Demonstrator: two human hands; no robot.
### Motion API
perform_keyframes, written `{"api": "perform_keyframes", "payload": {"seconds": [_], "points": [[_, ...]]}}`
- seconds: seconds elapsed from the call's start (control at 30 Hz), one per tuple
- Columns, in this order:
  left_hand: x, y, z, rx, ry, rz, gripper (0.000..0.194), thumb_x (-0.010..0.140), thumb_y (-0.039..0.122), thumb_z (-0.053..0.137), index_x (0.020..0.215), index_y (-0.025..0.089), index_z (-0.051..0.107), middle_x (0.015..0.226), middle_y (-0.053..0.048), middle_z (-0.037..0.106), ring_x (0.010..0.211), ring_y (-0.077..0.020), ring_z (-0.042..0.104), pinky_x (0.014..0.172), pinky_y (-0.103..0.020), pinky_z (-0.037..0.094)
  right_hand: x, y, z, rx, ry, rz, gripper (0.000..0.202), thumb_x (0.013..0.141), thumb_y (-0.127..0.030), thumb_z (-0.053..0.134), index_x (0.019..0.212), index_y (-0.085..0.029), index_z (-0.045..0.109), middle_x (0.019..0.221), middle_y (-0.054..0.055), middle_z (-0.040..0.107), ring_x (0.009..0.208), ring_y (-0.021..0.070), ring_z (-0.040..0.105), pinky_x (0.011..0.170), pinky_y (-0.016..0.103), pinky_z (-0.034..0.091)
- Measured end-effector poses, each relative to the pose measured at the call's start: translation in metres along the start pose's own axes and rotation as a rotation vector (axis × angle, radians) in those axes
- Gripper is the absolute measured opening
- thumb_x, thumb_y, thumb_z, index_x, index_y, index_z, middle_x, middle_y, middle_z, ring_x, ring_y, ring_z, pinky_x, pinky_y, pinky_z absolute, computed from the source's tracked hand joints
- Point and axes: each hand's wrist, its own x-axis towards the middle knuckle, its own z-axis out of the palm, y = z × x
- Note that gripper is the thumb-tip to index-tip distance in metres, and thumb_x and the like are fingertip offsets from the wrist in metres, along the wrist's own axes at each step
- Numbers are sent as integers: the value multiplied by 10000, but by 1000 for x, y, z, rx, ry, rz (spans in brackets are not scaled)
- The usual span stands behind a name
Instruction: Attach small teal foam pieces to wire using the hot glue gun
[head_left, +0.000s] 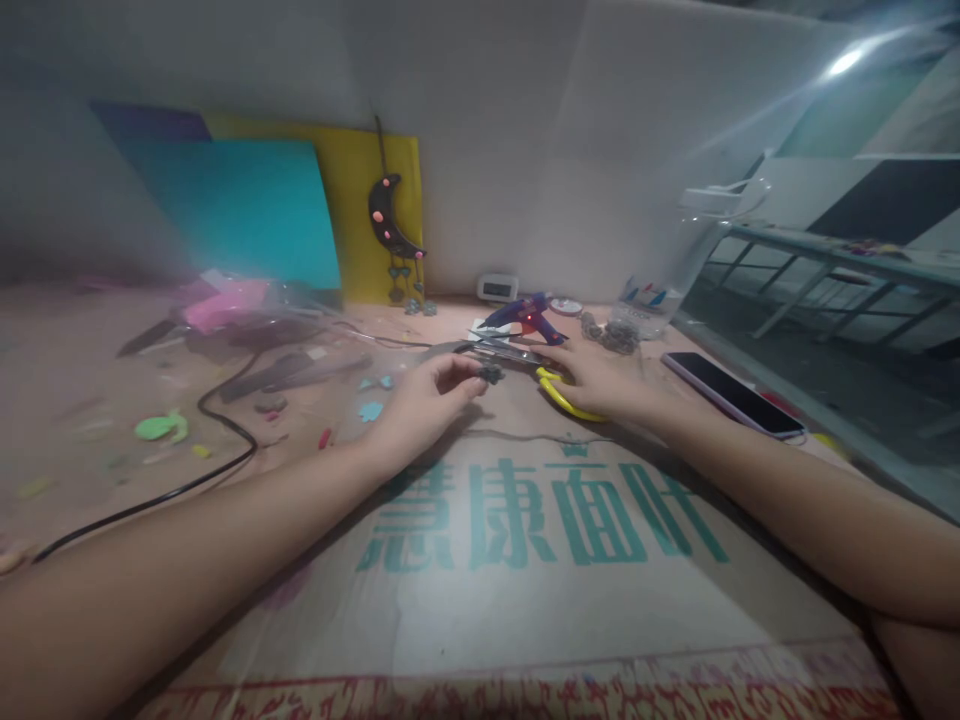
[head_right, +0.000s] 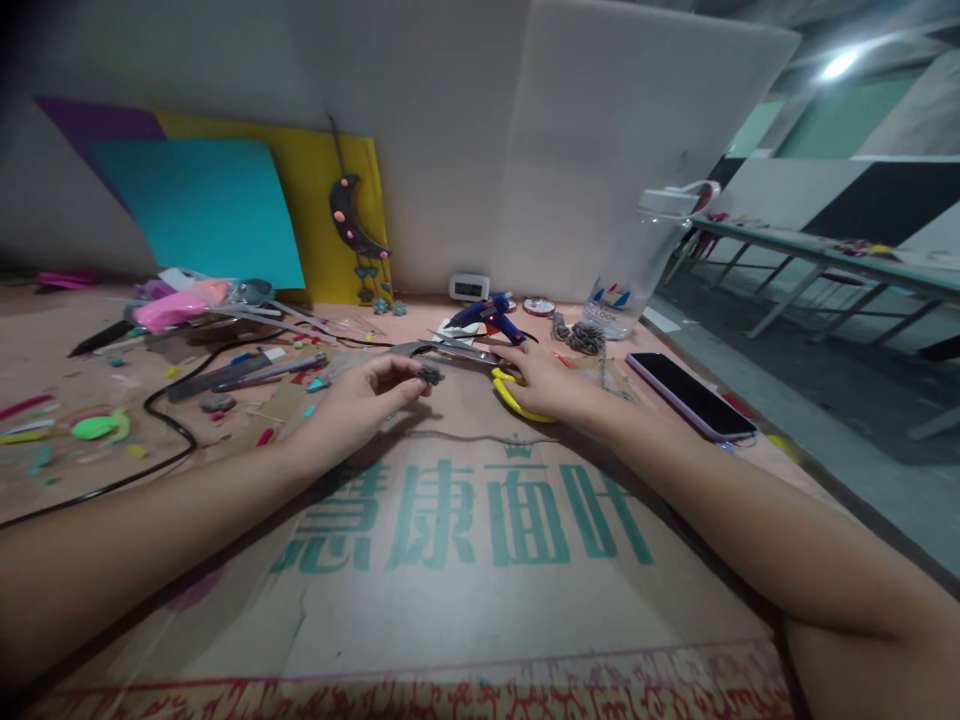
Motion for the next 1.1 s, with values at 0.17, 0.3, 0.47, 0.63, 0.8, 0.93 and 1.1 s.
{"api": "perform_keyframes", "payload": {"seconds": [0.17, 0.3, 0.47, 0.63, 0.8, 0.93, 1.1], "points": [[0, 3, 0, 69, -6, -8, 238, 838, 383, 633, 939, 167, 648, 950, -54, 706, 878, -182, 639, 828, -328, 487, 2, -3, -14, 78, -112, -48, 431, 908, -347, 552, 1313, -222, 627, 1169, 141, 648, 1052, 283, 620, 906, 391, 474], [0, 2, 0, 76, -29, 1, 248, 849, 416, 623, 877, 171, 649, 876, -32, 693, 814, -168, 634, 776, -303, 480, -5, -22, -16, 360, 106, -25, 324, 930, -317, 506, 1132, -161, 707, 1137, 104, 700, 1041, 235, 637, 936, 361, 472], [-1, 5, 0, 56, -47, -9, 259, 837, 418, 628, 853, 160, 645, 841, -26, 680, 767, -156, 622, 714, -276, 473, -17, -54, -8, 632, 105, -50, 289, 891, -382, 585, 1038, -176, 726, 1061, 72, 731, 976, 209, 662, 834, 307, 504], [-2, 6, 1, 82, -84, -13, 267, 838, 421, 630, 855, 156, 659, 821, -26, 682, 748, -155, 621, 680, -258, 473, -15, -61, 1, 789, 9, 32, 240, 851, -349, 623, 905, -135, 717, 817, 44, 714, 721, 152, 636, 633, 245, 470], [-1, 1, 2, -59, -33, -20, 335, 904, 491, 518, 901, 174, 627, 831, -32, 662, 765, -165, 637, 642, -255, 477, -16, -57, 7, 881, -14, 38, 292, 915, -376, 528, 817, -138, 667, 654, 0, 628, 564, 116, 536, 547, 240, 392], [-1, 2, -1, 126, 116, 78, 388, 959, 446, 397, 700, 185, 522, 689, 3, 554, 699, -141, 556, 668, -253, 433, -15, -56, 13, 698, 122, -83, 239, 926, -283, 527, 779, -154, 664, 743, 26, 662, 707, 151, 585, 666, 261, 413], [0, 2, -2, 334, 138, 174, 389, 968, 420, 355, 689, 196, 509, 661, 14, 513, 696, -151, 519, 677, -264, 395, -11, -53, 24, 521, 182, -124, 215, 935, -275, 541, 824, -171, 693, 843, 55, 696, 837, 185, 589, 775, 286, 402]]}}
